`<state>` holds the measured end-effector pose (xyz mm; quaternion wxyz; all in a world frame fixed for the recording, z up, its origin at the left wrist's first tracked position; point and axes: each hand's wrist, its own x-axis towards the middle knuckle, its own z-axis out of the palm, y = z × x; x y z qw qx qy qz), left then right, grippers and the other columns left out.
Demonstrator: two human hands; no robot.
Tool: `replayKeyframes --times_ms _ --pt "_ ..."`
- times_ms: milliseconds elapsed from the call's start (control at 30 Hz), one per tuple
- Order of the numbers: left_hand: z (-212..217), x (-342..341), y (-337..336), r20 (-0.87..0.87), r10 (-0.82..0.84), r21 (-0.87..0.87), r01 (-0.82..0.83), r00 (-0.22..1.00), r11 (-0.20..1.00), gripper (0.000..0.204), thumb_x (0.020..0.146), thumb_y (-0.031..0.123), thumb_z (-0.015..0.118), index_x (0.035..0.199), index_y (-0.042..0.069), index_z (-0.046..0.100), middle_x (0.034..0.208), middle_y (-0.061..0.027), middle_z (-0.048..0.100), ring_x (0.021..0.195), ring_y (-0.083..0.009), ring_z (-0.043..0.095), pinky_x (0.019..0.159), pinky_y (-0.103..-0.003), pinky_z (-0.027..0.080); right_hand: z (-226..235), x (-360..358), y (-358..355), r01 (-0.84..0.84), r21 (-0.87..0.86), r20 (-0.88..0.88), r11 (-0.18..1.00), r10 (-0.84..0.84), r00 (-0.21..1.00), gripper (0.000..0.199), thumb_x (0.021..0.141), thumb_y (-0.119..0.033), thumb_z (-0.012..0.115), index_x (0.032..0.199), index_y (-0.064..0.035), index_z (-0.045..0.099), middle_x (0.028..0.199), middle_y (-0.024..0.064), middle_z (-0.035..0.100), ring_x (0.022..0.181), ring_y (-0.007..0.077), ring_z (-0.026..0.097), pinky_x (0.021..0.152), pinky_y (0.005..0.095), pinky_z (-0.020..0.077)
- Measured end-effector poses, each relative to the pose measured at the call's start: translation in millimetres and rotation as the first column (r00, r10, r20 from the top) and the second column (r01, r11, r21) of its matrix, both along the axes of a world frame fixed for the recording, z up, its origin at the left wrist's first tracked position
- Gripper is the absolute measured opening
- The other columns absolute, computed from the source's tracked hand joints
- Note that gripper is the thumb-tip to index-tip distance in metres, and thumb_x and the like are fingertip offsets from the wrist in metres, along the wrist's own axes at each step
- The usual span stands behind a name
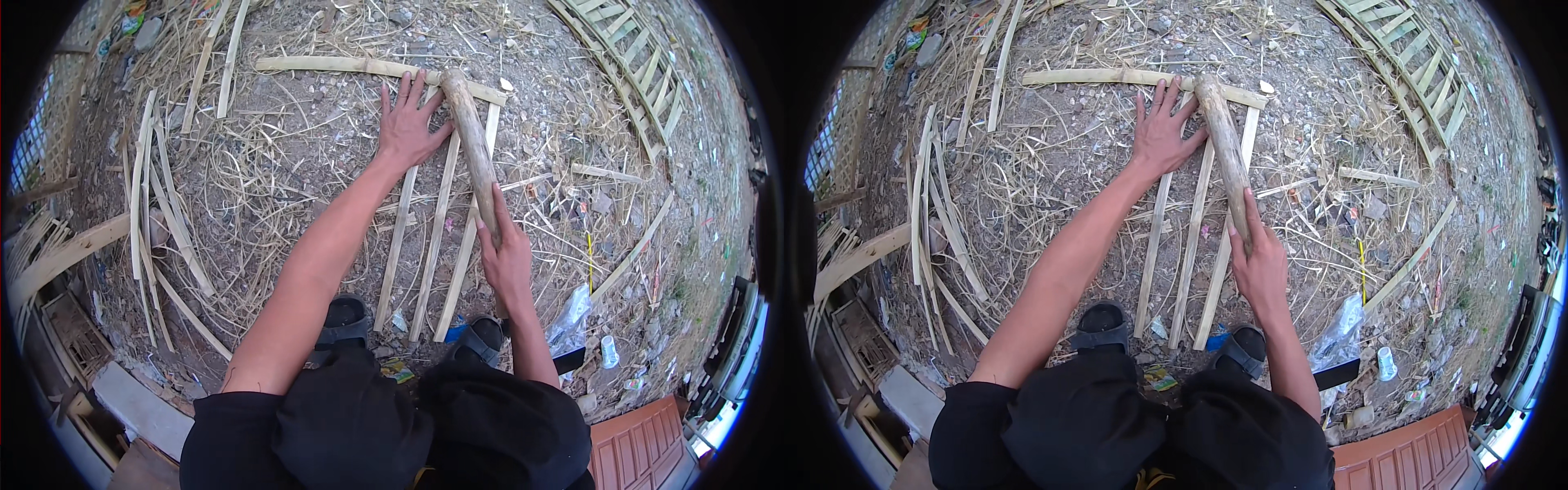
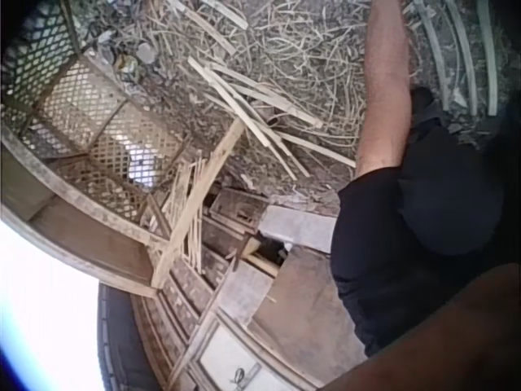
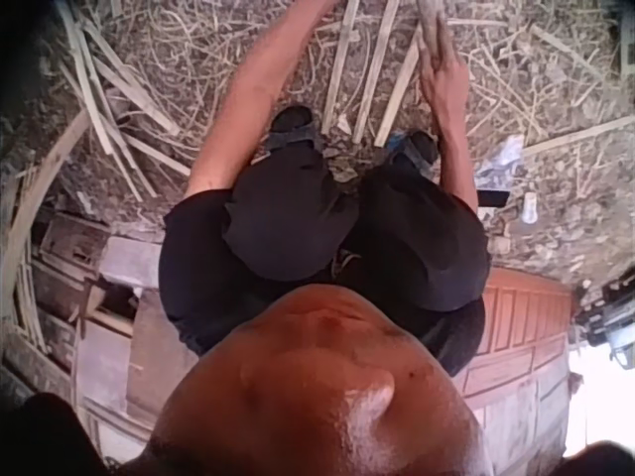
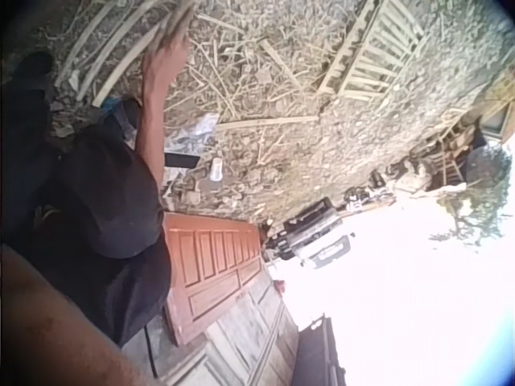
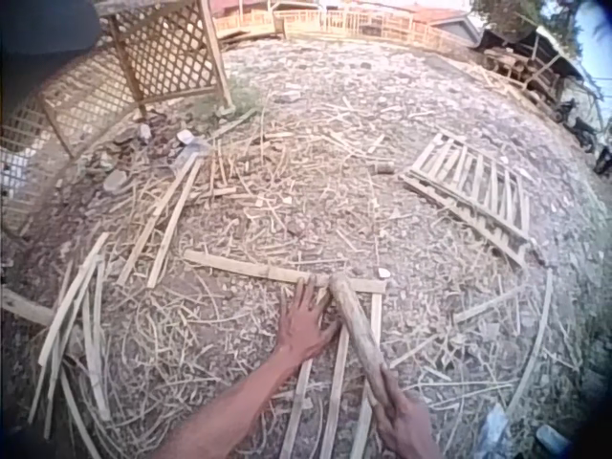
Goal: The person assembles pieces of a bamboo frame by hammering wooden pegs into pre-drilled holes using a wooden mallet.
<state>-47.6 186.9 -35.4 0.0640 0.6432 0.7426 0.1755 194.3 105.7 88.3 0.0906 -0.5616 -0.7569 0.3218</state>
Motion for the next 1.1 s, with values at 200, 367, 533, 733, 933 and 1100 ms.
replayKeyframes --times_ms 200,367,533,733,933,1100 --pt "0.3 -0.5 -1.0 0.025 -0.005 0.005 0.005 1.000 1.000 0.075 0.095 0.070 0.046 0.157 0.028 0.041 0.170 -0.0141 0.020 0.158 -0.0350 0.012 0.125 -0.061 0.003 2.5 11.8 -18.0 0.053 0.025 -0.062 0.998 -0.051 0.997 0.066 0.100 -0.024 0.062 0.160 -0.0266 0.035 0.083 0.0261 0.068 0.073 0.0427 0.069 0.068 0.0499 0.0522" --pt "3.4 0.5 1.6 0.013 -0.004 -0.054 0.005 1.000 0.999 0.074 0.095 0.069 0.048 0.156 0.027 0.043 0.170 -0.0140 0.019 0.158 -0.0351 0.013 0.125 -0.062 0.004 0.3 -8.3 0.1 0.008 0.008 -0.047 1.000 -0.008 0.999 0.066 0.101 -0.026 0.062 0.160 -0.0262 0.035 0.084 0.0272 0.068 0.075 0.0434 0.070 0.069 0.0500 0.0529" --pt "5.2 0.9 0.1 0.014 0.002 -0.046 -0.001 1.000 0.999 0.073 0.095 0.068 0.047 0.157 0.028 0.043 0.170 -0.0137 0.018 0.158 -0.0351 0.012 0.125 -0.062 0.004 1.4 0.6 -18.9 0.028 -0.027 -0.063 0.999 -0.030 0.998 0.065 0.101 -0.026 0.061 0.160 -0.0252 0.034 0.088 0.0269 0.070 0.079 0.0454 0.071 0.070 0.0504 0.0537" --pt "6.8 0.3 1.7 0.018 -0.016 -0.048 0.017 1.000 0.999 0.073 0.096 0.066 0.047 0.158 0.028 0.041 0.170 -0.0139 0.018 0.158 -0.0355 0.012 0.125 -0.062 0.004 8.8 -7.0 -15.5 0.035 -0.035 -0.066 0.999 -0.037 0.997 0.064 0.101 -0.027 0.060 0.160 -0.0245 0.034 0.087 0.0273 0.070 0.081 0.0463 0.070 0.071 0.0512 0.0535" --pt "7.4 -1.4 0.9 -0.029 -0.004 -0.075 0.002 1.000 0.997 0.076 0.095 0.070 0.043 0.158 0.027 0.040 0.170 -0.0133 0.018 0.158 -0.0347 0.010 0.125 -0.062 0.002 4.1 -13.4 -3.5 0.008 -0.047 -0.028 0.999 -0.010 1.000 0.064 0.101 -0.030 0.061 0.160 -0.0240 0.035 0.086 0.0273 0.070 0.079 0.0466 0.070 0.071 0.0516 0.0532" --pt "5.9 1.2 -0.4 0.005 -0.008 -0.058 0.008 1.000 0.998 0.076 0.095 0.068 0.047 0.157 0.025 0.041 0.170 -0.0129 0.018 0.158 -0.0351 0.011 0.125 -0.062 0.002 10.6 -3.0 -22.1 0.054 -0.036 -0.150 0.998 -0.059 0.987 0.065 0.101 -0.029 0.061 0.160 -0.0220 0.035 0.087 0.0285 0.071 0.080 0.0464 0.071 0.071 0.0508 0.0539"
